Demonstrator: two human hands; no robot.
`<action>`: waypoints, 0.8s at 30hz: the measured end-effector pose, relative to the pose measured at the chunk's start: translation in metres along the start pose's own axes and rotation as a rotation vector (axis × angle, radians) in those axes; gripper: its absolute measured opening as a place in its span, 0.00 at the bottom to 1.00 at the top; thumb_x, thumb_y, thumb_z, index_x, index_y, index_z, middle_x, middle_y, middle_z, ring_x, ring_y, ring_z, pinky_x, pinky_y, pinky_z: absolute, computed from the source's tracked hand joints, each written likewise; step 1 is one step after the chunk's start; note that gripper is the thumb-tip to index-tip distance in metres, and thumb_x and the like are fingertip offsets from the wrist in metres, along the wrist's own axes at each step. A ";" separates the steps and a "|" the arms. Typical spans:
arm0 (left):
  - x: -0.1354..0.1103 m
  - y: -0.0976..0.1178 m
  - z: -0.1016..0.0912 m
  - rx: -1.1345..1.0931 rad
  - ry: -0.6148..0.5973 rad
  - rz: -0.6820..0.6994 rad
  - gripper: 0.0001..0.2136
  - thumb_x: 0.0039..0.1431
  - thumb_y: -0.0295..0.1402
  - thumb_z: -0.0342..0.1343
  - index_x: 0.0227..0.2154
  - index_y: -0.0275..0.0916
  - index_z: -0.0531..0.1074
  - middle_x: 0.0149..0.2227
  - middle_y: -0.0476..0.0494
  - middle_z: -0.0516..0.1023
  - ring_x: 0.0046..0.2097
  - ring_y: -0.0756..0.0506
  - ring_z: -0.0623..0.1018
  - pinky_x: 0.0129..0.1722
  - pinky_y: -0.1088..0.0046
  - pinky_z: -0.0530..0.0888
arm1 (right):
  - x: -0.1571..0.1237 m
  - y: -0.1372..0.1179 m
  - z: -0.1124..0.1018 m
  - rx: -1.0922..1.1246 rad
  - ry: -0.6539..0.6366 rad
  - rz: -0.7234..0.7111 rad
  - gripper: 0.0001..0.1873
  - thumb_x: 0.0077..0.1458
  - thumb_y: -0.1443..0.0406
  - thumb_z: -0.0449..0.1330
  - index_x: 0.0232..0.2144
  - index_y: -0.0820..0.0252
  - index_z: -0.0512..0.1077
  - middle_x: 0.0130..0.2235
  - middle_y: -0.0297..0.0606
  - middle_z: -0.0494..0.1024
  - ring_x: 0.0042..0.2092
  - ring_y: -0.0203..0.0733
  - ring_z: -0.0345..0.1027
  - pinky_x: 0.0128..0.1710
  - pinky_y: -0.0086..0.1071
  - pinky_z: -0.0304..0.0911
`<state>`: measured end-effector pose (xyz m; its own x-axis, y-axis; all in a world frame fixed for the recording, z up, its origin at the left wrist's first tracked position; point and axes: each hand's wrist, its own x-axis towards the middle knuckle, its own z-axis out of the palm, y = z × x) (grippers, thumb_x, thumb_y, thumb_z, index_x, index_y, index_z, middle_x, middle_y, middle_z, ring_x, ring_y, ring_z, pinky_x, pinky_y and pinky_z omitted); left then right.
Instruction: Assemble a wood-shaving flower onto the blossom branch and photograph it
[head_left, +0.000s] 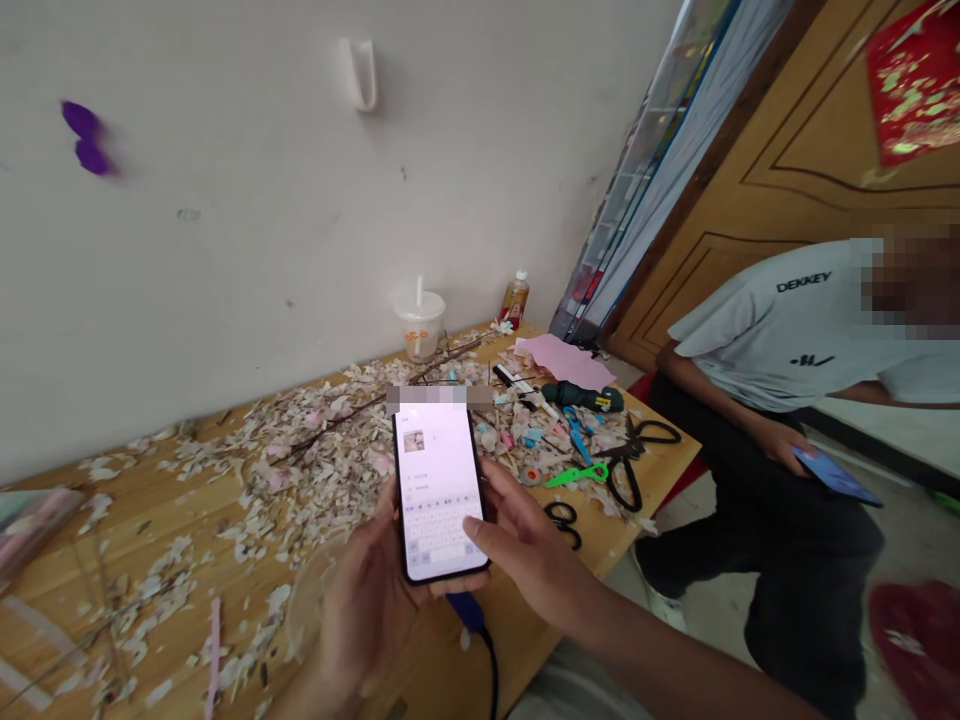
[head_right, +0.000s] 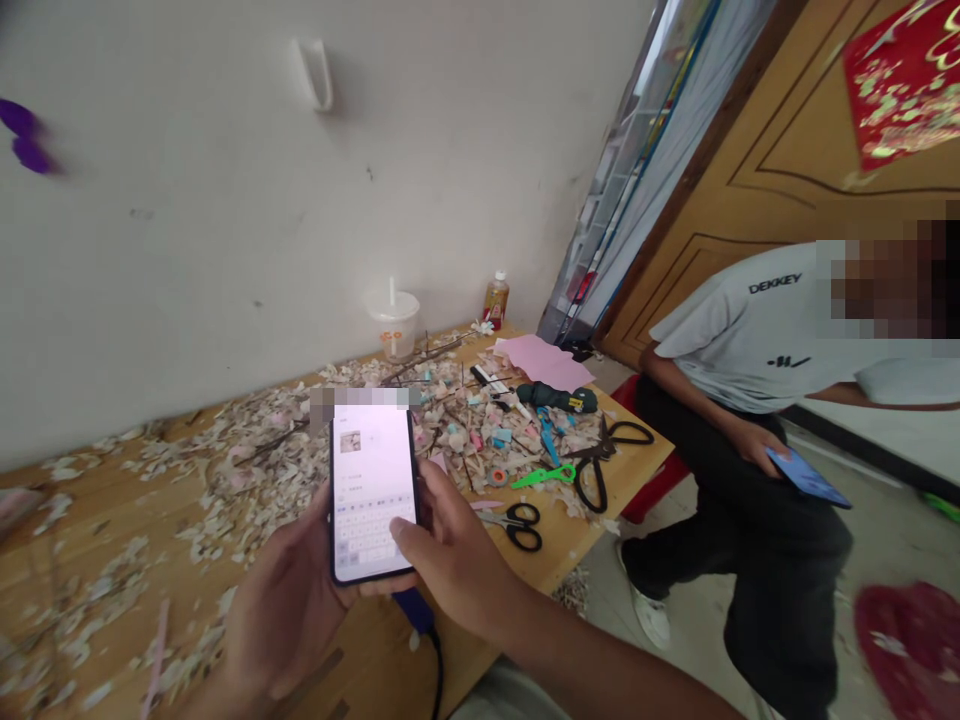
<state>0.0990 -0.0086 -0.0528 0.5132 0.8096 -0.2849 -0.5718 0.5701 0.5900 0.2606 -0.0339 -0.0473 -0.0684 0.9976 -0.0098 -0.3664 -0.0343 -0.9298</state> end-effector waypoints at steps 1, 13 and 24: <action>-0.001 0.000 -0.001 -0.003 -0.009 -0.001 0.32 0.67 0.38 0.54 0.71 0.53 0.52 0.64 0.41 0.73 0.59 0.32 0.78 0.53 0.50 0.79 | 0.000 0.000 0.000 0.001 0.002 0.001 0.21 0.57 0.61 0.66 0.53 0.50 0.70 0.56 0.37 0.78 0.58 0.48 0.71 0.59 0.44 0.66; -0.005 0.000 0.002 0.085 0.013 -0.004 0.39 0.58 0.26 0.60 0.70 0.53 0.55 0.62 0.39 0.75 0.58 0.30 0.78 0.55 0.47 0.77 | -0.001 0.001 -0.003 0.058 -0.001 0.006 0.21 0.58 0.64 0.66 0.54 0.49 0.69 0.57 0.34 0.77 0.59 0.44 0.71 0.58 0.40 0.67; -0.005 -0.001 -0.001 0.020 -0.016 -0.016 0.38 0.57 0.22 0.57 0.70 0.51 0.55 0.61 0.39 0.76 0.58 0.31 0.78 0.57 0.47 0.76 | 0.003 0.012 -0.006 0.031 0.026 -0.043 0.19 0.60 0.63 0.65 0.53 0.47 0.70 0.55 0.33 0.79 0.56 0.43 0.73 0.53 0.36 0.70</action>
<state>0.0961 -0.0133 -0.0528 0.5325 0.7979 -0.2827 -0.5504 0.5801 0.6005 0.2614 -0.0314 -0.0604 -0.0283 0.9994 0.0197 -0.3966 0.0068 -0.9179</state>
